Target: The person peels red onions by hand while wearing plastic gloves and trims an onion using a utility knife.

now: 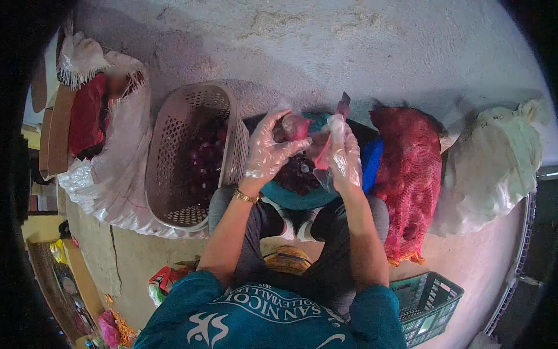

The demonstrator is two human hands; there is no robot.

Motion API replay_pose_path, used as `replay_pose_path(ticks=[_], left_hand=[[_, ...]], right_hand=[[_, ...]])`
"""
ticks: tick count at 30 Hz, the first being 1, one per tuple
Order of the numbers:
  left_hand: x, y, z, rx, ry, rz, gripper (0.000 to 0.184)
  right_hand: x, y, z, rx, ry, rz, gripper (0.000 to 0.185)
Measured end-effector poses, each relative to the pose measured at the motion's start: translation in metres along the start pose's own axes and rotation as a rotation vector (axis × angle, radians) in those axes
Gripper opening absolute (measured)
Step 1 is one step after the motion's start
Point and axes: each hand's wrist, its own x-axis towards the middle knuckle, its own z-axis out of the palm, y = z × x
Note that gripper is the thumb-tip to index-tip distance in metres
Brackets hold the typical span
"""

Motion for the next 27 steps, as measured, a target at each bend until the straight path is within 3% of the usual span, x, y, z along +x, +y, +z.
replay_pose_path(ticks=[1, 3, 5, 7, 11, 13, 17, 20, 24, 27], left_hand=[[0.002, 0.003, -0.004, 0.251, -0.036, 0.079, 0.066], [0.002, 0.007, -0.008, 0.296, -0.035, 0.115, 0.065], [0.003, 0.005, -0.010, 0.344, -0.028, 0.154, 0.064], [0.005, 0.001, -0.011, 0.258, -0.086, 0.065, 0.065], [0.005, 0.010, -0.017, 0.341, -0.118, 0.120, 0.064], [0.005, 0.013, -0.021, 0.436, -0.122, 0.165, 0.064], [0.005, 0.011, -0.025, 0.455, -0.146, 0.194, 0.065], [0.004, 0.011, -0.024, 0.483, -0.136, 0.257, 0.066], [0.004, 0.008, -0.022, 0.408, -0.179, 0.269, 0.066], [0.004, 0.008, -0.021, 0.444, -0.166, 0.298, 0.066]], right_hand=[[-0.003, 0.000, -0.005, -0.026, -0.010, -0.028, 0.043], [-0.013, -0.003, -0.009, -0.052, -0.016, -0.057, 0.043], [-0.028, -0.019, -0.005, -0.027, -0.118, 0.085, 0.045], [-0.039, -0.024, -0.004, -0.132, -0.210, 0.055, 0.050], [-0.055, -0.019, 0.000, -0.252, -0.140, -0.149, 0.053], [-0.058, -0.014, -0.003, -0.500, -0.122, -0.325, 0.048], [-0.063, -0.016, -0.001, -0.641, -0.089, -0.396, 0.040], [-0.069, 0.000, -0.005, -0.845, 0.005, -0.575, 0.030], [-0.075, -0.001, 0.001, -0.858, 0.031, -0.599, 0.027], [-0.076, -0.002, 0.004, -0.874, 0.033, -0.488, 0.027]])
